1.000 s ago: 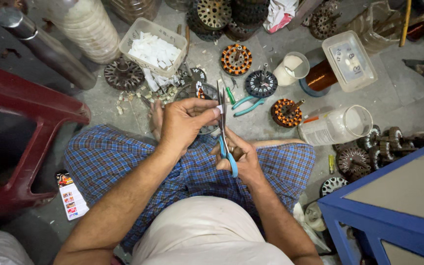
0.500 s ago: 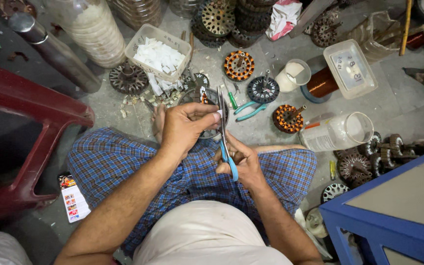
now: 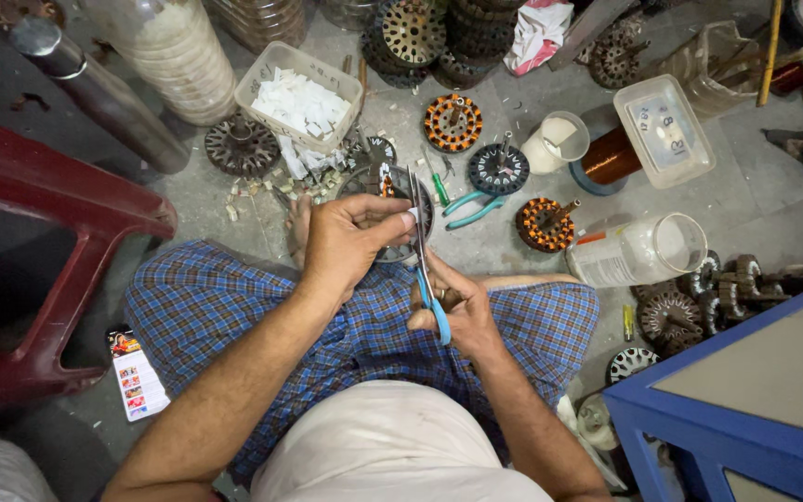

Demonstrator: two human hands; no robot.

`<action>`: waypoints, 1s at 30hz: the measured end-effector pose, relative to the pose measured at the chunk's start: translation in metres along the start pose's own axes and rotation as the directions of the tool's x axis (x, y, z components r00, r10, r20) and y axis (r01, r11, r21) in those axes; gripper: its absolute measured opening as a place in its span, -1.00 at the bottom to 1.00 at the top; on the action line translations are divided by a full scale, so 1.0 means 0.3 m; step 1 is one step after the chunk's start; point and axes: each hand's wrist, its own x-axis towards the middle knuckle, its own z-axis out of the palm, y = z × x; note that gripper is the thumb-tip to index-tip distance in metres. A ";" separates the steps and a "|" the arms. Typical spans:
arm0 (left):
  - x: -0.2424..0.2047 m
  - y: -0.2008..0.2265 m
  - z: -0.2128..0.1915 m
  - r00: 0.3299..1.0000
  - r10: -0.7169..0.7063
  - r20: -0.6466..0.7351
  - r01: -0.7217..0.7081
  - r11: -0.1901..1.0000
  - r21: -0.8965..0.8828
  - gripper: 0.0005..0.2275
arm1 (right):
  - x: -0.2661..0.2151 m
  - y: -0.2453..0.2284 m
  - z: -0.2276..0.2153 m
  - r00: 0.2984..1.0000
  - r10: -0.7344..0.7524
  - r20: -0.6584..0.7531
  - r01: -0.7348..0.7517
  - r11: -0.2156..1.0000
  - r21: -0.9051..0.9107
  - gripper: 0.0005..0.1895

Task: The person sits on the floor and repeatedly picks small white rectangular pieces from a plastic container, cuts them with scissors, and inserts them into slots on a circular stator component. The person continues this cycle of cutting and inserting pieces into the stator throughout the clip.

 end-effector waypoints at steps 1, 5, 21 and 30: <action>0.002 -0.001 -0.002 1.000 -0.005 -0.001 0.005 1.000 -0.014 -0.82 | 0.002 0.002 0.000 1.000 0.001 0.001 -0.001 1.000 0.002 0.07; 0.003 -0.010 -0.008 1.000 -0.009 -0.008 0.009 0.999 -0.046 -0.82 | 0.005 0.012 -0.004 1.000 -0.020 0.021 0.020 1.000 0.005 0.06; 0.009 -0.012 -0.026 1.000 -0.021 -0.013 0.020 0.996 -0.090 -0.81 | 0.033 0.001 0.016 0.999 -0.003 -0.051 -0.004 0.991 -0.131 -0.01; -0.020 0.035 -0.078 0.993 -0.024 -0.115 0.006 0.988 -0.155 -0.84 | 0.208 0.001 -0.179 0.917 0.232 -0.326 -0.319 0.915 -0.246 0.04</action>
